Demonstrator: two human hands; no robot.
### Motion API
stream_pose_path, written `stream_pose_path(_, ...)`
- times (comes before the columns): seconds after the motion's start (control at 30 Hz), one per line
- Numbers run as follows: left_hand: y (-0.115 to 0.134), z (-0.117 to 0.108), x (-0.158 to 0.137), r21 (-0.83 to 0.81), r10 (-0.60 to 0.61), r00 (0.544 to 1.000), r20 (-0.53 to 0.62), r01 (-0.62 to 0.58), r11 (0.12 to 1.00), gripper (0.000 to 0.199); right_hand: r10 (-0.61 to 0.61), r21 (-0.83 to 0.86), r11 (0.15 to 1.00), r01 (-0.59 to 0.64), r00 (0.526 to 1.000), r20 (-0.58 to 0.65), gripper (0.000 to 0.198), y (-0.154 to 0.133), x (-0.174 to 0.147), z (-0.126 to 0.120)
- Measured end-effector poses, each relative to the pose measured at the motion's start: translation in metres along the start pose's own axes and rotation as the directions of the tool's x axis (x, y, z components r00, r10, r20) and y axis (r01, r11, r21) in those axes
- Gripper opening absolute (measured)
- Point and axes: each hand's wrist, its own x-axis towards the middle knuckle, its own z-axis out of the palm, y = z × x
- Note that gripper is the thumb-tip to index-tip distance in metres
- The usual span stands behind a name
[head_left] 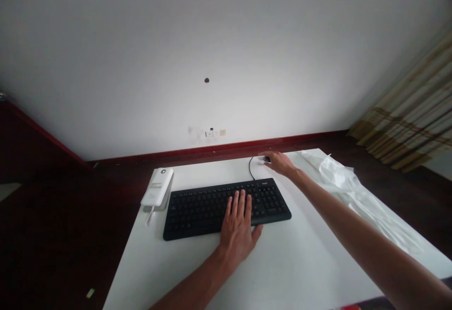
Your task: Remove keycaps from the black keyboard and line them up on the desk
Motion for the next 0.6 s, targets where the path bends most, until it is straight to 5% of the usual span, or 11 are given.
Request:
stream_pose_path(0.37,0.0,-0.002,0.001,-0.016,-0.006,1.0,0.021,0.006,1.0,0.083,0.058,-0.006,0.998,-0.057,0.996,0.062,0.035,0.012,0.018,-0.002)
stream_pose_path(0.6,0.0,-0.003,0.001,-0.012,-0.005,1.0,0.021,0.005,1.0,0.083,-0.01,0.151,0.988,0.012,1.0,-0.017,0.015,-0.013,-0.003,-0.017)
